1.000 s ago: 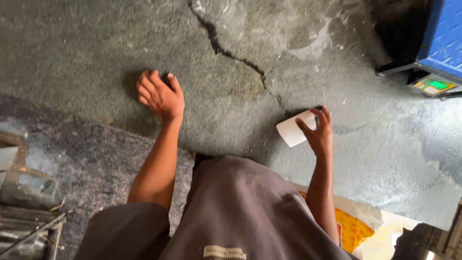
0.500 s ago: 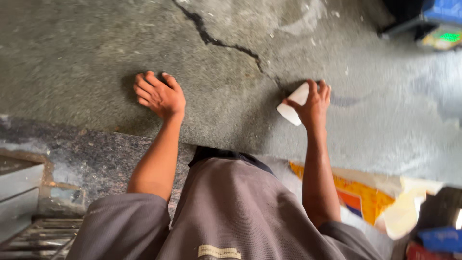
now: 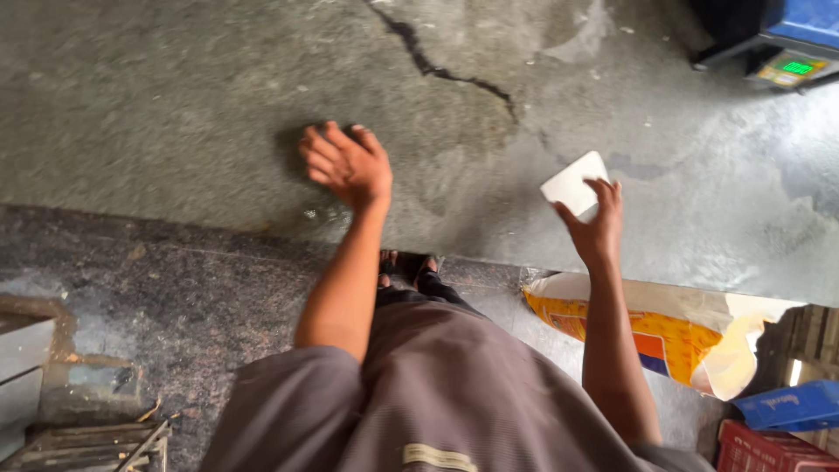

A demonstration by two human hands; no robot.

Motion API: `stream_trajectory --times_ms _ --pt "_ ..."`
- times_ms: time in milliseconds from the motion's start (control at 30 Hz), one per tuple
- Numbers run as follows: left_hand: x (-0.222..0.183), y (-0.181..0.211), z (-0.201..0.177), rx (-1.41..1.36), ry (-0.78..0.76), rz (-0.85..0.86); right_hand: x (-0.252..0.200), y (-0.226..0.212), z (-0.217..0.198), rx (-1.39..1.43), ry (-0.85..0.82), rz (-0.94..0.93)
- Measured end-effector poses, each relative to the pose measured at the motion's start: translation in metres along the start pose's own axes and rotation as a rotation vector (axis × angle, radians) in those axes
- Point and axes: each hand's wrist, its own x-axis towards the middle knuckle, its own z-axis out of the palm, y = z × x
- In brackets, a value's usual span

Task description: The person uses a white plastic card to scrape residue off a stone counter and then uses the card to scrape residue off their fingers and palms.

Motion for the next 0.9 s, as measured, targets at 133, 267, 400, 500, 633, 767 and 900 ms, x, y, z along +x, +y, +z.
stream_trajectory --times_ms 133,267,400,500,633,767,900 --pt "-0.002 -0.009 0.004 -0.082 0.060 0.065 -0.068 -0.040 -0.003 0.369 0.056 0.428" --pt "-0.011 -0.017 0.009 -0.174 0.056 0.096 -0.109 -0.069 -0.024 0.412 0.044 0.337" --pt "-0.008 -0.022 0.005 -0.264 -0.003 0.285 -0.161 -0.081 -0.045 0.341 0.078 0.502" --pt "-0.033 -0.008 0.007 -0.351 -0.064 0.445 -0.214 -0.067 -0.060 0.303 0.156 0.481" --pt "-0.087 0.016 0.014 -0.518 -0.180 0.737 -0.278 -0.041 -0.046 0.431 0.237 0.498" --pt "-0.157 0.056 0.020 -0.597 -0.295 0.824 -0.328 -0.013 -0.042 0.773 0.346 0.583" --pt "-0.188 0.073 0.027 -0.641 -0.329 0.828 -0.363 0.024 -0.053 0.813 0.412 0.644"
